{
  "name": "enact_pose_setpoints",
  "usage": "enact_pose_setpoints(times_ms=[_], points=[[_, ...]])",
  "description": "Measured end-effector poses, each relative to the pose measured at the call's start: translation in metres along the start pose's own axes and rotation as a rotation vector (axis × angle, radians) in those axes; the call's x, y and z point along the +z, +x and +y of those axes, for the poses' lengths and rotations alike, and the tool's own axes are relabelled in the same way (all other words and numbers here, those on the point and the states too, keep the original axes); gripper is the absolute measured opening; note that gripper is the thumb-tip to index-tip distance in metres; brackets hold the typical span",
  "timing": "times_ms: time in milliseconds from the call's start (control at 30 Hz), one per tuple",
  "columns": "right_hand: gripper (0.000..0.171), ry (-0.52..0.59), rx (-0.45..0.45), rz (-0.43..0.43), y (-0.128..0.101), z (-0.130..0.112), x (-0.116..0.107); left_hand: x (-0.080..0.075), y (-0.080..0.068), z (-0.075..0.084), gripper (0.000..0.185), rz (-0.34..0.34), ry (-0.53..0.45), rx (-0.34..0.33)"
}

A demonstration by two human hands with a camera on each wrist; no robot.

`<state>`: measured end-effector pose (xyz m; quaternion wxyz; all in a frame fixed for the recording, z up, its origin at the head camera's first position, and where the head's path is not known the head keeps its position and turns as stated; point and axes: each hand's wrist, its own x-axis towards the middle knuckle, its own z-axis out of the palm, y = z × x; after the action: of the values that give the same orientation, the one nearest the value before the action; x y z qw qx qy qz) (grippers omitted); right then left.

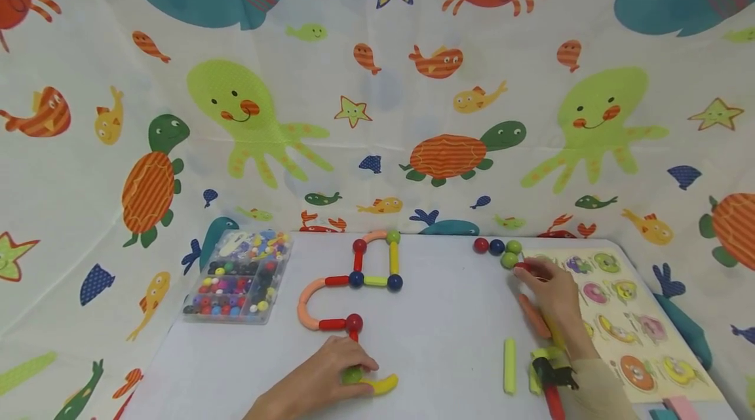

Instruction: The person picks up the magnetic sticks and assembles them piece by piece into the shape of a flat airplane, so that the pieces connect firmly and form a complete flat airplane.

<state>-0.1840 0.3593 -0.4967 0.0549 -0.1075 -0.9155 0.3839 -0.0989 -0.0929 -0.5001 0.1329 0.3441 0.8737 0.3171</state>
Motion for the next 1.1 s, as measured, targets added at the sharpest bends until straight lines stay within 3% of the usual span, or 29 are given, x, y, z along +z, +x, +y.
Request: enact_pose_setpoints(times_ms=[167, 433, 700, 800, 1100], points=[[0.066, 0.040, -0.016, -0.055, -0.019, -0.018, 0.013, 0.004, 0.001, 0.001, 0.032, 0.029, 0.109, 0.057], [0.067, 0.119, -0.014, -0.172, -0.043, -0.044, 0.051, 0.013, 0.005, 0.004, 0.036, 0.003, 0.267, 0.039], [0.052, 0.205, -0.012, -0.304, -0.070, -0.061, 0.089, 0.013, 0.007, 0.006, 0.026, -0.031, 0.227, 0.003], [0.048, 0.248, -0.015, -0.393, -0.081, -0.067, 0.100, 0.012, 0.007, 0.006, 0.027, -0.033, 0.231, -0.008], [0.040, 0.284, -0.137, -0.694, -0.104, -0.077, 0.113, 0.013, 0.007, 0.005, 0.027, -0.039, 0.227, -0.018]])
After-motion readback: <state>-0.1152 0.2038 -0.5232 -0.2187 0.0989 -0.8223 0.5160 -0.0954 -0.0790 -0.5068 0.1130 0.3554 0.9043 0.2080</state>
